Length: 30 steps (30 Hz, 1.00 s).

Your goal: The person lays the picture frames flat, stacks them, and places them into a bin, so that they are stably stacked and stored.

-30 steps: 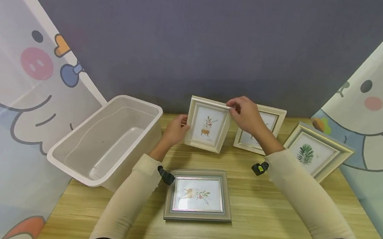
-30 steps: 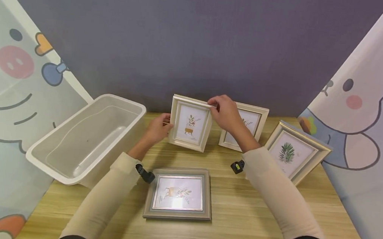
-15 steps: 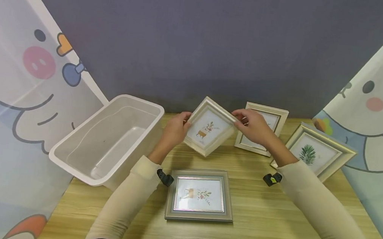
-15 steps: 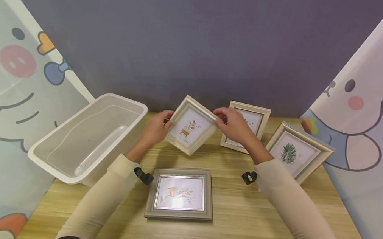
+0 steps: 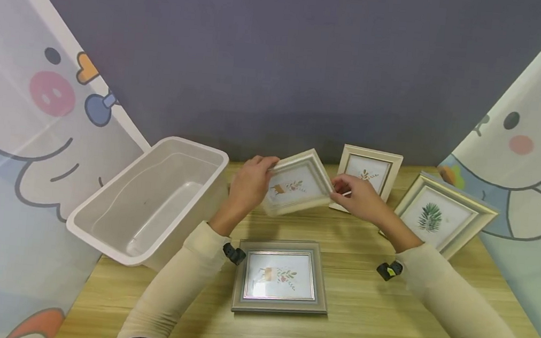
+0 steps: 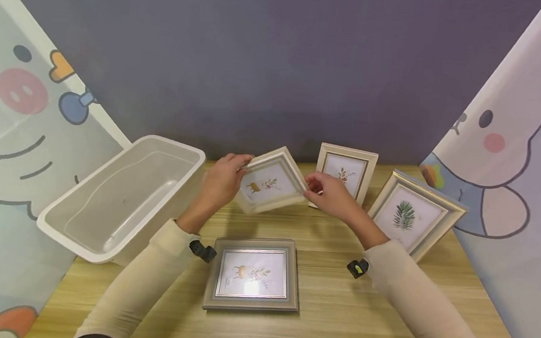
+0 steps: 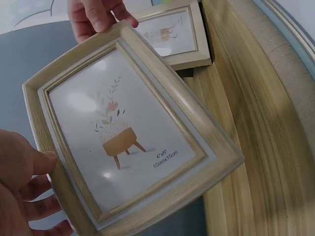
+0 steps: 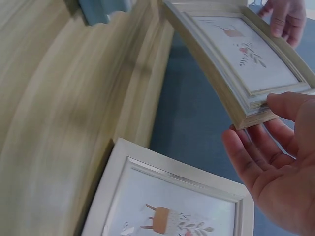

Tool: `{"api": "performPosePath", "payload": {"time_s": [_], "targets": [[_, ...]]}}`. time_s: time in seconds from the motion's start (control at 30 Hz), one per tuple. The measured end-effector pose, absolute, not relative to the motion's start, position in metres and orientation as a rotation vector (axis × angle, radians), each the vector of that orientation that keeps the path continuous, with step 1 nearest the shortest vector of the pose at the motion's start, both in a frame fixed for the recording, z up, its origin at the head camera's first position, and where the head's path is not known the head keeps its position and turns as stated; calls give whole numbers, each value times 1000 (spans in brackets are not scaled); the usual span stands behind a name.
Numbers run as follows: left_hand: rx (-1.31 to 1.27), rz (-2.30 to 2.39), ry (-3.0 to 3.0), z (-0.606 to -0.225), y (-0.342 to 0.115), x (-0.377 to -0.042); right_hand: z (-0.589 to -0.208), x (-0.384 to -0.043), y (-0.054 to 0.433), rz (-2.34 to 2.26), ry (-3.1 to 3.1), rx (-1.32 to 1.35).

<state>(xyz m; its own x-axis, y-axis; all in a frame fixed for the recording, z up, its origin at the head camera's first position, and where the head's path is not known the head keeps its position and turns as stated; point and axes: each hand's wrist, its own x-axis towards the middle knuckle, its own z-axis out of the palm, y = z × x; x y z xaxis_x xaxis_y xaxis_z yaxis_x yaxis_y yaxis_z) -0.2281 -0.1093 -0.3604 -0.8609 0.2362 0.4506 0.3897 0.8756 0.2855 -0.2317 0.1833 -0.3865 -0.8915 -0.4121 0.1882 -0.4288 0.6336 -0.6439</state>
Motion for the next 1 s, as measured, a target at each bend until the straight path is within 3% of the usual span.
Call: {"api": "performPosePath", "payload": {"time_s": [0.67, 1.0], "targets": [[-595, -172, -2259, -361, -84, -221, -407, -218, 167, 1278, -2696, 726], [-604, -213, -2325, -364, -84, -217, -409, -215, 166, 1360, -2658, 725]]}}
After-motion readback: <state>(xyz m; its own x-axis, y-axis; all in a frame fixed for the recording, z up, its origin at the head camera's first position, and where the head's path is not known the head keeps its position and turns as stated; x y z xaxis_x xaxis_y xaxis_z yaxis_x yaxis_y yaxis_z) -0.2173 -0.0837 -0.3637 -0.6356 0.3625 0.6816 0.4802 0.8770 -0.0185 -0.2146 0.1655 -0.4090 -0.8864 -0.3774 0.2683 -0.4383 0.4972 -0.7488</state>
